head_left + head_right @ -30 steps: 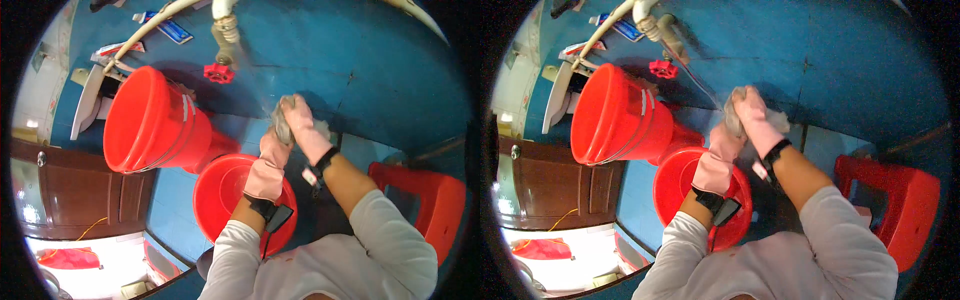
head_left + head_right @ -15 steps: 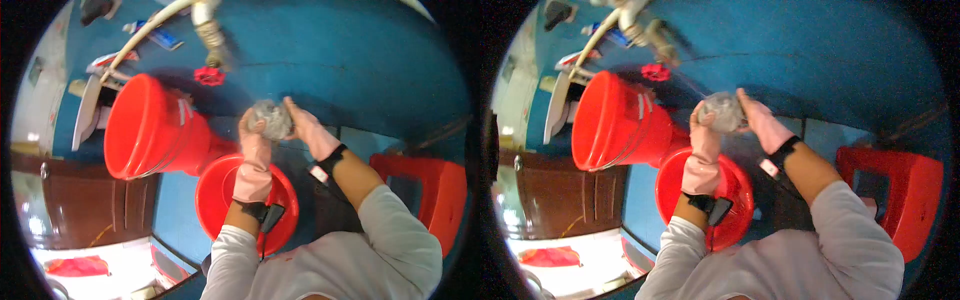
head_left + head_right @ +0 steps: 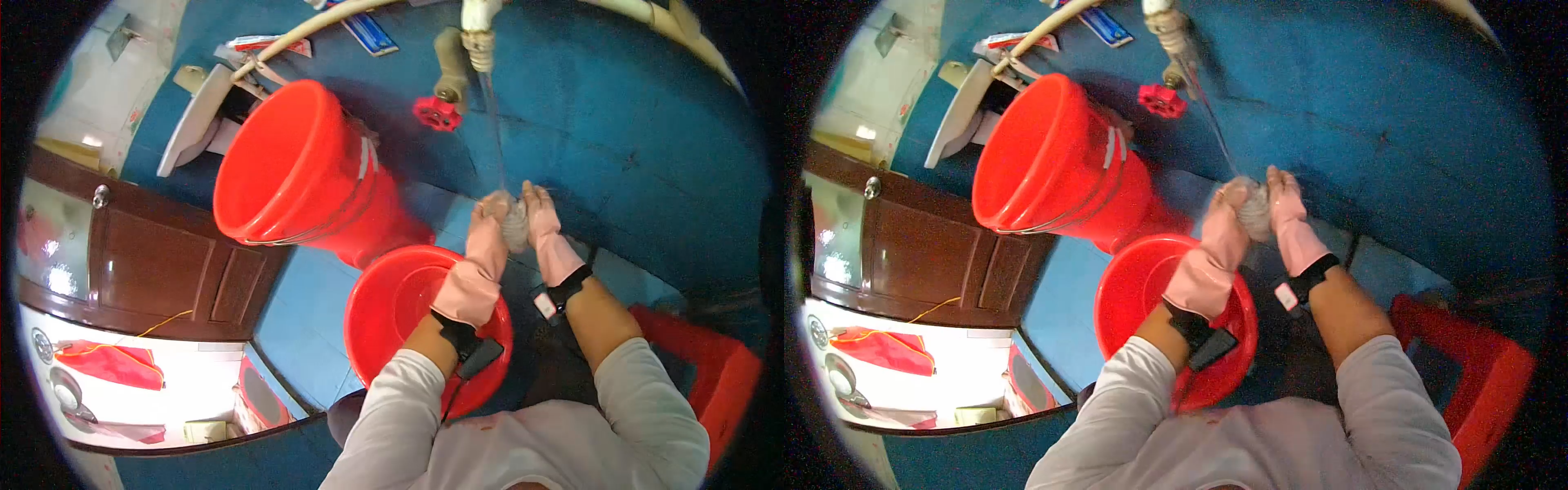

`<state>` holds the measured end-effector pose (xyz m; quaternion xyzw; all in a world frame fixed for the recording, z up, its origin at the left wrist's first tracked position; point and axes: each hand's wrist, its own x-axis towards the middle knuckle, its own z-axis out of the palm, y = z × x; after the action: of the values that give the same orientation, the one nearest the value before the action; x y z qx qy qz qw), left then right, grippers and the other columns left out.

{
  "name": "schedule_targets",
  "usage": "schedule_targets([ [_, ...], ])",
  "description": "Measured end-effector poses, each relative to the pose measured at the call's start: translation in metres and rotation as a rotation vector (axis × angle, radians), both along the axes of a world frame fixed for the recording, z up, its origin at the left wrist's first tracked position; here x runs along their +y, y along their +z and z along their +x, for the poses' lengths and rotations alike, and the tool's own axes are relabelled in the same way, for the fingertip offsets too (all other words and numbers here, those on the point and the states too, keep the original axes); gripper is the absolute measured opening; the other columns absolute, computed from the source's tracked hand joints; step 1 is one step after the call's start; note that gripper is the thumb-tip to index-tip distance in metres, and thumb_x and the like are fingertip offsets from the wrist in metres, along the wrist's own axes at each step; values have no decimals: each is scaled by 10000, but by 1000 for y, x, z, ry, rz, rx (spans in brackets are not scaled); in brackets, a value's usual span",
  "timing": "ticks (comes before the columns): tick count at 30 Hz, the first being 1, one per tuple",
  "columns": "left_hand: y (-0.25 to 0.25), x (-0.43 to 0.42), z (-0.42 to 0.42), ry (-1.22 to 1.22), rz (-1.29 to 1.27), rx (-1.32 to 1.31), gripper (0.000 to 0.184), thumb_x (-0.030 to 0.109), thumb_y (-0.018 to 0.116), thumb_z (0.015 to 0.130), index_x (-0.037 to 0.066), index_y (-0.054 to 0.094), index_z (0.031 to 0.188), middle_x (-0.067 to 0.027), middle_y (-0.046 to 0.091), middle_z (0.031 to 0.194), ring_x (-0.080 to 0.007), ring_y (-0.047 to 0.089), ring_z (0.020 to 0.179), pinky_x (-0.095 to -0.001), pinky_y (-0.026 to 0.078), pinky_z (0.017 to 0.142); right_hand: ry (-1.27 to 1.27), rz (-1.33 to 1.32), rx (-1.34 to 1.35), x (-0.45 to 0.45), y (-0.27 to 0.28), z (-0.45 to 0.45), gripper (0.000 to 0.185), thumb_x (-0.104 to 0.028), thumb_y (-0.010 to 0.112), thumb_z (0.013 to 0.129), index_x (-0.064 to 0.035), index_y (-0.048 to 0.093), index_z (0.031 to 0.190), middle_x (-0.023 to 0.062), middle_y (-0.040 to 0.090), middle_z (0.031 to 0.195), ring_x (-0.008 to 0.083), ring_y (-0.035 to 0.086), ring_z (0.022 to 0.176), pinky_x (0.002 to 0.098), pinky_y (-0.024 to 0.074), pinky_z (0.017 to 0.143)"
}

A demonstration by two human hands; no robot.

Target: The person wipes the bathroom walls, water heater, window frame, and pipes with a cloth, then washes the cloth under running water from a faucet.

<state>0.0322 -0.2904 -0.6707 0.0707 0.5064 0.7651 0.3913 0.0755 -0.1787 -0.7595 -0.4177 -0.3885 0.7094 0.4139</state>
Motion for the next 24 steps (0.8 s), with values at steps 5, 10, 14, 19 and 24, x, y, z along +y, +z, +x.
schedule_targets([
  [5,-131,11,-61,-103,147,812,272,59,570,893,47,559,1165,-75,618,1048,-205,603,956,-329,497,864,134,845,-346,-57,81,21,296,-279,559,917,1,574,822,197,602,838,364,528,697,447,437,653],
  [10,10,-3,7,-123,131,-112,242,17,559,880,64,594,1115,-74,624,1043,-197,611,940,-334,504,867,55,-5,66,-7,1,5,327,-339,616,904,-33,552,810,80,607,806,230,541,698,413,444,671],
  [14,24,-9,9,-198,16,333,281,49,553,877,79,583,1154,-96,603,1136,-249,606,1001,-385,510,881,204,-121,290,-19,40,39,346,-383,629,896,-59,622,1016,58,644,946,167,581,873,337,477,792],
  [19,13,-21,-15,-307,-395,-66,651,634,396,925,134,422,1341,-101,525,1280,-267,577,1093,-436,505,875,423,-12,223,-17,70,39,451,-449,639,866,-80,645,1126,86,659,1053,187,601,998,322,474,888],
  [24,-95,-16,-31,-532,612,-507,508,533,585,861,143,535,1181,-72,598,1077,-228,602,994,-345,511,814,511,663,-455,-64,96,31,405,-361,737,787,-28,646,1000,108,652,1009,239,624,938,370,502,784],
])
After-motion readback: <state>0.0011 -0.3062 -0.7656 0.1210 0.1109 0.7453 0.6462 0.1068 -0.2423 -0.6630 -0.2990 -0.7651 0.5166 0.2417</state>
